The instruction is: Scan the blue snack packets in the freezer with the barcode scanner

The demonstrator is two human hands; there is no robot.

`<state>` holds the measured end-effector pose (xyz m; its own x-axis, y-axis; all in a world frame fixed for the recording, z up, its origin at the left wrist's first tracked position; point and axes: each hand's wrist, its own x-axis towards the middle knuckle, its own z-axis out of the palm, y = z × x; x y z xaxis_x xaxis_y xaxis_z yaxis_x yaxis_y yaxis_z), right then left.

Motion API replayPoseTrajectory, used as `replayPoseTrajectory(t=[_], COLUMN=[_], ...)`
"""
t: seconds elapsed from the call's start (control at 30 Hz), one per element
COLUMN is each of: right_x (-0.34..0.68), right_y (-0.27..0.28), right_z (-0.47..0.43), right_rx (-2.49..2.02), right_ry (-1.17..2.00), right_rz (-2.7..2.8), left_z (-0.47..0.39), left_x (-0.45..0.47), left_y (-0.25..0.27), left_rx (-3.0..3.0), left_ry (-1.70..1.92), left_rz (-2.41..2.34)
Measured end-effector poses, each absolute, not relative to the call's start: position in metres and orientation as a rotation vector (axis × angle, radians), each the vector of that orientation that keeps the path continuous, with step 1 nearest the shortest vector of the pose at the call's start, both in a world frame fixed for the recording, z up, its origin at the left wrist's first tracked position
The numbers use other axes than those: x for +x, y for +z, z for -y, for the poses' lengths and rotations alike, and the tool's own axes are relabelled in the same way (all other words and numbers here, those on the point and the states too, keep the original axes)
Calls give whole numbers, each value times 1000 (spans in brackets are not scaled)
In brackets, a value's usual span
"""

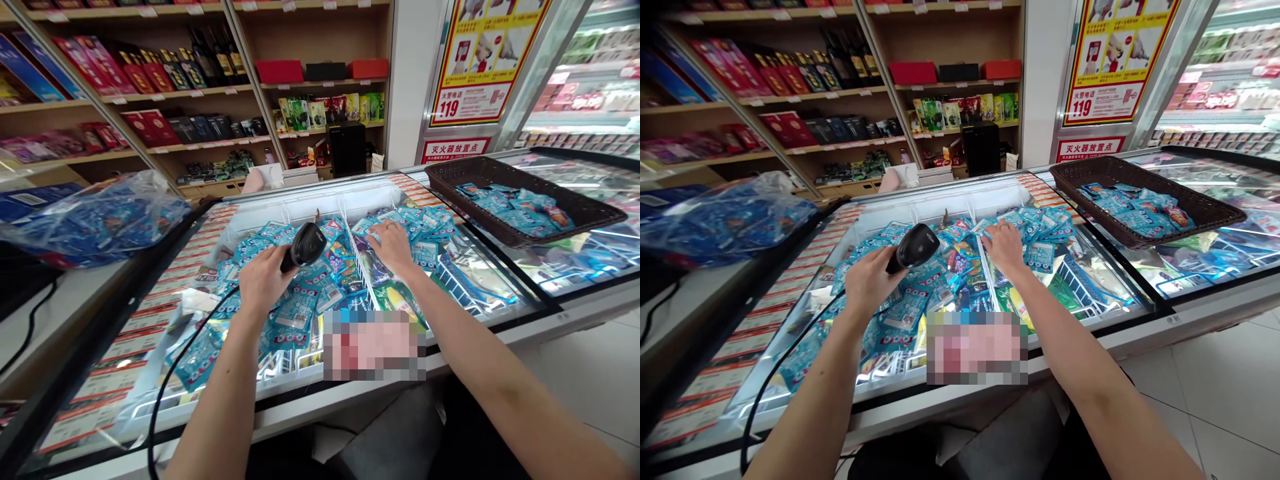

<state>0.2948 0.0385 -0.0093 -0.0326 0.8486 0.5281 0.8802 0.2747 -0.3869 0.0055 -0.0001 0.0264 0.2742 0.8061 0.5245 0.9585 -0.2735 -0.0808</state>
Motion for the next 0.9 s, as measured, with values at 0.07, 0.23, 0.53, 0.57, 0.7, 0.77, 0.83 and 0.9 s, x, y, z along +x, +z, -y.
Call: replayPoseTrajectory(t=[0.07, 0.23, 0.53, 0.57, 0.7, 0.77, 0.83, 0.9], right_x=[285, 268, 256, 254, 251, 252, 255, 258], right_y=[-13, -23, -22, -21, -14, -12, -12, -13], right_z=[-37, -36, -26, -23, -17, -17, -19, -21], right_rx=[-1451, -1208, -966, -905, -744, -766, -817, -884], right_ry=[-3, 166, 359, 370, 373, 366, 349, 316], right_rz=[2021, 2220, 2375, 2406, 2564, 2590, 2565, 2510], left_z=[0, -2, -4, -4, -3, -3, -3, -2], left_x=[-1, -14, -24, -25, -26, -26, -25, -24], left_y=[19, 4, 5, 4, 3, 3, 3, 4], left_rx=[-2123, -2082, -2082, -2069, -2051, -2053, -2049, -2042], left_ry=[-572, -611, -596, -594, -592, -592, -584, -574], left_rz=[1649, 1721, 1747, 1752, 1762, 1762, 1760, 1753])
